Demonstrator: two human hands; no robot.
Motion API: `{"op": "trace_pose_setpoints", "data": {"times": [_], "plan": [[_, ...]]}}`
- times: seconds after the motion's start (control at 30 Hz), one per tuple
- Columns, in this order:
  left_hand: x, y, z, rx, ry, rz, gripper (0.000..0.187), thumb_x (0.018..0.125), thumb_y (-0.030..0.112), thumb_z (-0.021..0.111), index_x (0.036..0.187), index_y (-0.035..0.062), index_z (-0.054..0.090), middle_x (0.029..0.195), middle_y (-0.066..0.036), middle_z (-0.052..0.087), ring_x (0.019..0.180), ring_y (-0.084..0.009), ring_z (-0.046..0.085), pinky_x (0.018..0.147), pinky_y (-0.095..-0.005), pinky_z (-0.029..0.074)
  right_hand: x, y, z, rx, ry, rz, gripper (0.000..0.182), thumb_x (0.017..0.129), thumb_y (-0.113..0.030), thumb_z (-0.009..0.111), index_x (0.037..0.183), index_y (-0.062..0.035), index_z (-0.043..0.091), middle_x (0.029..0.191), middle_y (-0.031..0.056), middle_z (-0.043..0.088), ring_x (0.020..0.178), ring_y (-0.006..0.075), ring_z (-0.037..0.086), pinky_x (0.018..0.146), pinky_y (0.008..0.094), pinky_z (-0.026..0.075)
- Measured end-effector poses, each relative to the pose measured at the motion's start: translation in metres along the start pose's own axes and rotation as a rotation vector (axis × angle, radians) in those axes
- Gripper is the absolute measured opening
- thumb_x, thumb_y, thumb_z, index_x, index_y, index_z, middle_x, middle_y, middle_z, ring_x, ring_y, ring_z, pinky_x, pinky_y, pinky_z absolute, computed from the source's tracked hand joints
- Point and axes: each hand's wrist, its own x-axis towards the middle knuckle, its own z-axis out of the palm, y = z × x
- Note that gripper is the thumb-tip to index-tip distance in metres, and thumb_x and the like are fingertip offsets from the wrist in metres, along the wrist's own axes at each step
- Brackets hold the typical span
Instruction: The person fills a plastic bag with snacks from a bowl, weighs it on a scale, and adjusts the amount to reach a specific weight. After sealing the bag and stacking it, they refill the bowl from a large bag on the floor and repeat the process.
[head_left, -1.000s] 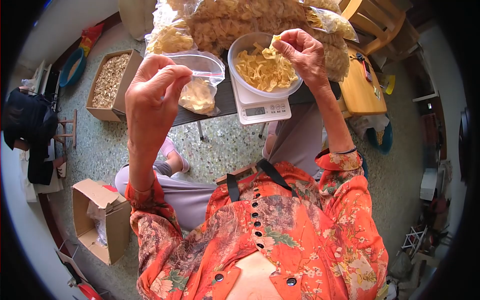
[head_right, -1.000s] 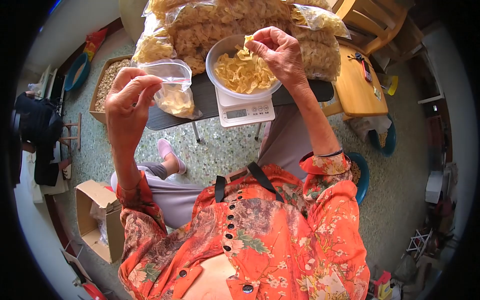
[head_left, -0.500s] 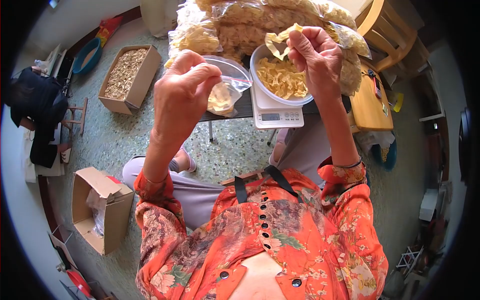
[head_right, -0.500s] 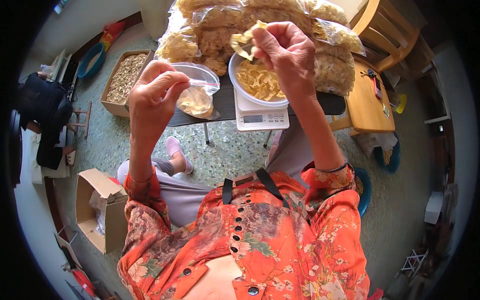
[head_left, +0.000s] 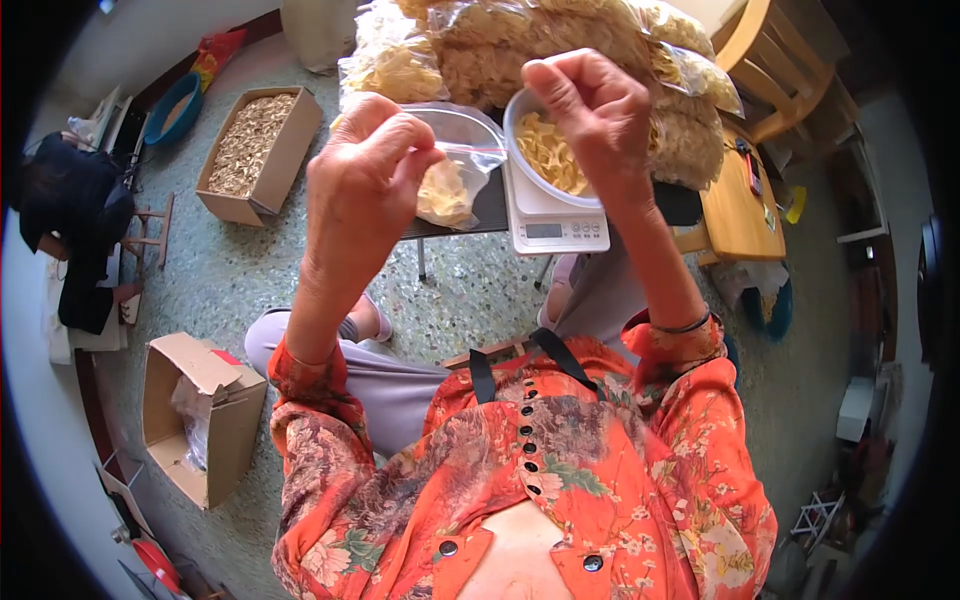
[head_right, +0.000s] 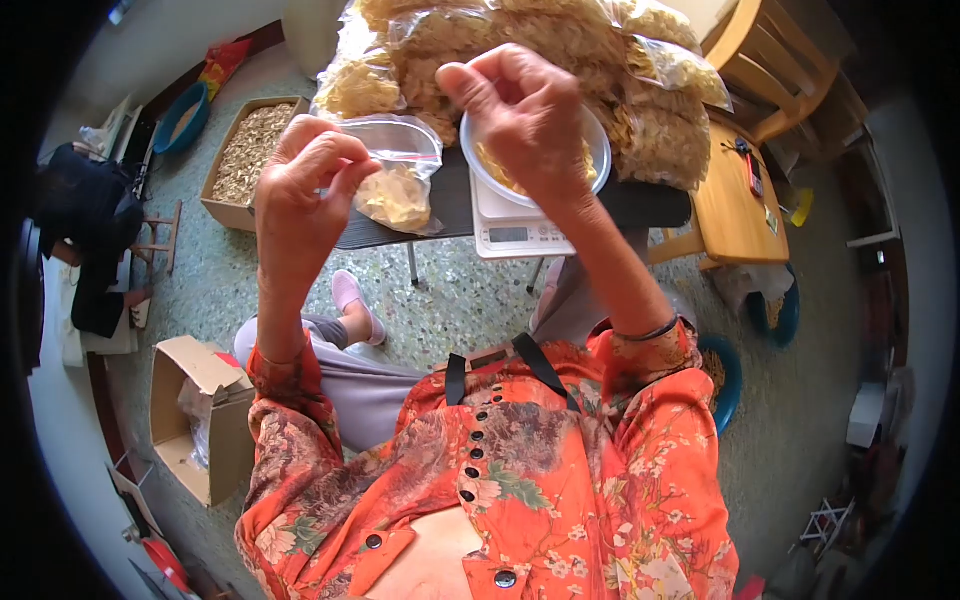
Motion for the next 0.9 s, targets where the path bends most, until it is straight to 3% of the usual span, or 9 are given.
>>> {"op": "trace_pose_setpoints", "data": {"times": [0.07,0.1,0.13,0.2,0.23,0.37,0.43,0.7,0.9], "plan": [[0.002,-0.002,0.001,-0.002,0.012,-0.017,0.011,0.083,0.004,0.078,0.09,0.0061,0.07,0.088,-0.009,0.063,0.071,-0.0265,0.066,0.063,-0.0373,0.053,0.002,0.009,-0.026,-0.118,-0.003,-0.008,0.017,0.093,-0.018,0.079,0.088,-0.003,0.072,0.077,0.0011,0.069,0.068,0.0061,0.061,0.06,0.0265,0.049],[0.002,-0.002,0.001,-0.016,0.007,-0.022,0.011,0.083,0.003,0.077,0.09,0.0056,0.07,0.088,-0.008,0.063,0.071,-0.0241,0.067,0.062,-0.0356,0.053,0.002,0.015,-0.04,-0.219,-0.049,0.015,0.01,0.091,-0.013,0.077,0.09,-0.0039,0.072,0.083,0.004,0.071,0.072,0.0114,0.065,0.066,0.0295,0.053],[0.003,0.0,0.001,-0.025,0.0,-0.015,0.011,0.083,0.003,0.077,0.09,0.0056,0.07,0.088,-0.008,0.063,0.071,-0.0241,0.067,0.062,-0.0356,0.053,0.001,0.023,-0.054,-0.227,-0.039,0.02,0.01,0.091,-0.013,0.077,0.09,-0.0039,0.072,0.083,0.004,0.071,0.072,0.0114,0.065,0.066,0.0295,0.053],[0.004,0.002,0.0,0.006,-0.006,-0.035,0.011,0.084,0.003,0.078,0.09,0.0052,0.07,0.089,-0.008,0.063,0.071,-0.0221,0.068,0.062,-0.0346,0.053,-0.003,0.037,-0.08,-0.62,-0.17,-0.018,0.008,0.088,-0.011,0.075,0.092,-0.0042,0.072,0.085,0.0076,0.071,0.076,0.0181,0.067,0.073,0.0322,0.054],[0.004,0.0,0.001,-0.004,0.0,-0.029,0.011,0.084,0.003,0.078,0.09,0.0052,0.07,0.089,-0.008,0.064,0.071,-0.0201,0.069,0.061,-0.0331,0.054,-0.004,0.04,-0.091,-0.694,-0.24,0.03,0.01,0.086,-0.012,0.074,0.094,-0.006,0.073,0.088,0.01,0.07,0.082,0.0256,0.069,0.079,0.0368,0.055],[0.003,0.003,-0.001,0.007,-0.01,-0.017,0.011,0.084,0.004,0.079,0.089,0.005,0.07,0.089,-0.007,0.063,0.07,-0.0189,0.069,0.06,-0.0325,0.054,-0.011,0.052,-0.106,-0.887,-0.379,-0.042,0.012,0.086,-0.015,0.071,0.095,-0.009,0.074,0.093,0.0095,0.069,0.091,0.0312,0.068,0.083,0.0429,0.055],[0.004,0.005,-0.001,0.012,-0.074,-0.08,0.011,0.086,0.001,0.079,0.091,0.0005,0.07,0.096,-0.007,0.063,0.078,-0.0154,0.069,0.067,-0.0285,0.057,-0.01,0.056,-0.109,-0.963,-0.414,-0.067,0.012,0.087,-0.014,0.071,0.097,-0.0083,0.073,0.093,0.0101,0.066,0.092,0.0303,0.067,0.083,0.0414,0.054],[0.005,0.011,0.001,0.029,-0.068,-0.043,0.01,0.086,0.002,0.079,0.09,0.0026,0.07,0.092,-0.007,0.063,0.076,-0.017,0.069,0.063,-0.0304,0.056,-0.014,0.059,-0.099,-1.223,-0.499,-0.102,0.012,0.088,-0.018,0.072,0.098,-0.0104,0.071,0.101,0.0105,0.059,0.103,0.0304,0.063,0.09,0.0416,0.054],[0.005,0.009,0.002,0.038,-0.044,-0.015,0.009,0.085,0.002,0.078,0.09,0.0042,0.07,0.089,-0.008,0.064,0.072,-0.0193,0.07,0.059,-0.0324,0.054,-0.009,0.065,-0.103,-1.087,-0.461,-0.183,0.009,0.086,-0.014,0.075,0.09,-0.0078,0.069,0.096,0.0092,0.059,0.1,0.0297,0.063,0.088,0.0415,0.053]]}}
